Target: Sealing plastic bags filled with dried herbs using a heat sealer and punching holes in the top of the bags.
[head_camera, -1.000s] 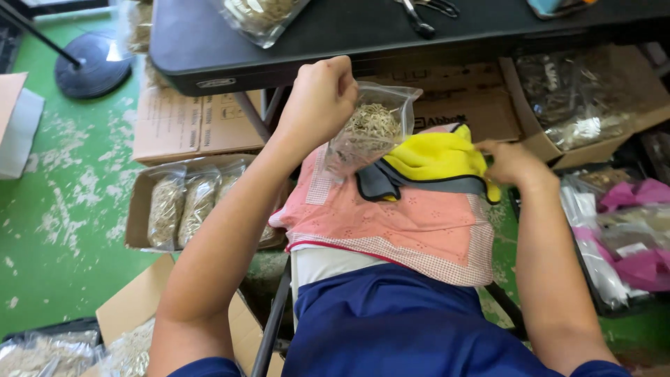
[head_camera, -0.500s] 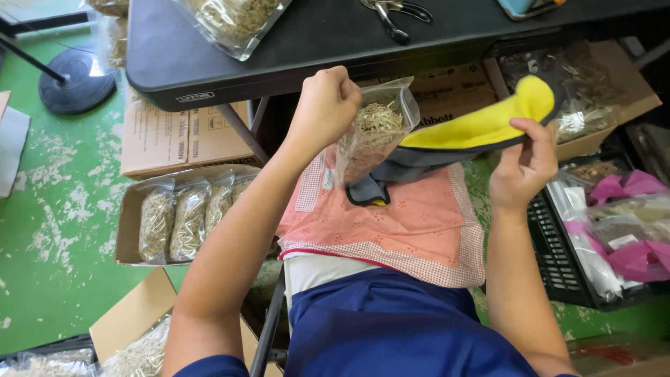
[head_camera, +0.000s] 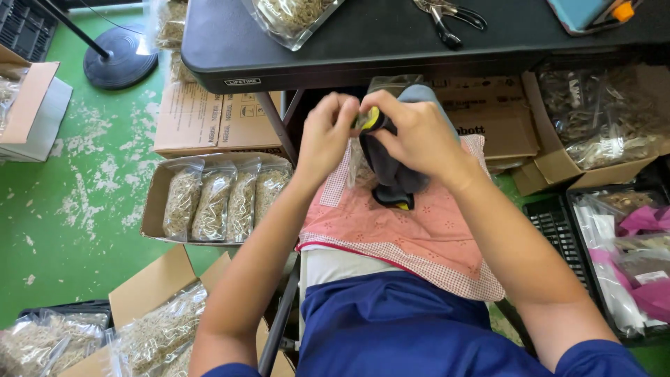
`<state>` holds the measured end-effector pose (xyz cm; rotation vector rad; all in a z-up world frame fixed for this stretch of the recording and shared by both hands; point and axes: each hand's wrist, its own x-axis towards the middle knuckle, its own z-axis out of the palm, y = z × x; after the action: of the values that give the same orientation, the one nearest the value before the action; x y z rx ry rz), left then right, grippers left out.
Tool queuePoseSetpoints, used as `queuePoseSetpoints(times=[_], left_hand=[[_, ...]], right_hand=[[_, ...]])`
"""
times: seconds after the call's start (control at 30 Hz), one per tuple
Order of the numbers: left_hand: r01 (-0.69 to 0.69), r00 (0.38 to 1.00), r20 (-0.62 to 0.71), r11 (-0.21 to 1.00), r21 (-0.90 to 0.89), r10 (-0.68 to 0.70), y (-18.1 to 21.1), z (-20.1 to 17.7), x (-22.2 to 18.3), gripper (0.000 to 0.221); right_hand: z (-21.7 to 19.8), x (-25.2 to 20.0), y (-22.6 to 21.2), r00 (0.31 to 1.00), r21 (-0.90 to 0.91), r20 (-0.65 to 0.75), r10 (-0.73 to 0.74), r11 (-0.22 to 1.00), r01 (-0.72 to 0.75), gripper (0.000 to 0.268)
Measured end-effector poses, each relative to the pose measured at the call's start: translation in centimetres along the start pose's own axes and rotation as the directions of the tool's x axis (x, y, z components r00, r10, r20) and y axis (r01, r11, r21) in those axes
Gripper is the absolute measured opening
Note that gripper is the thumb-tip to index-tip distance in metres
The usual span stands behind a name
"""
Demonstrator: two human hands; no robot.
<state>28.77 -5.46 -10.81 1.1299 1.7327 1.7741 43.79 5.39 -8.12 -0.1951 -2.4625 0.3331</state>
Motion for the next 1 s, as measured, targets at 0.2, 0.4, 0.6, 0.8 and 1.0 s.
queuePoseSetpoints(times=[0.2, 0.4, 0.6, 0.8, 1.0], left_hand=[[-0.201, 0.977, 0.054, 0.975, -0.096, 0.207, -0.8, -0.2, -2.9, 0.015], [-0.179, 0.982, 0.06, 0.984, -0.019, 0.18, 1.2, 0.0, -2.8, 0.006], [-0.157, 0.988, 0.019, 0.983, 0.094, 0.156, 1.4, -2.5, -2.3, 0.004], [-0.208, 0.973, 0.106, 0.978, 0.014, 0.206, 3.0, -0.8, -3.2, 0.004], [-0.17, 0.983, -0.053, 0.982, 0.083, 0.175, 1.7, -2.8, -1.8, 0.009]], right_hand=[[-4.1, 2.4, -1.9, 0.956, 0.167, 0.262, 0.136, 0.969, -0.183, 0.047], [-5.8, 4.5, -2.5, 0.883, 0.258, 0.455, 0.113, 0.933, -0.252, 0.056], [-6.3, 3.5, -1.5, 0.894, 0.255, 0.441, 0.078, 0.944, -0.209, 0.044], [-6.1, 4.1, -2.8, 0.899, 0.26, 0.434, 0.058, 0.948, -0.186, 0.069], [-7.3, 3.8, -3.0, 0.884, 0.189, 0.461, 0.084, 0.963, -0.19, 0.068]])
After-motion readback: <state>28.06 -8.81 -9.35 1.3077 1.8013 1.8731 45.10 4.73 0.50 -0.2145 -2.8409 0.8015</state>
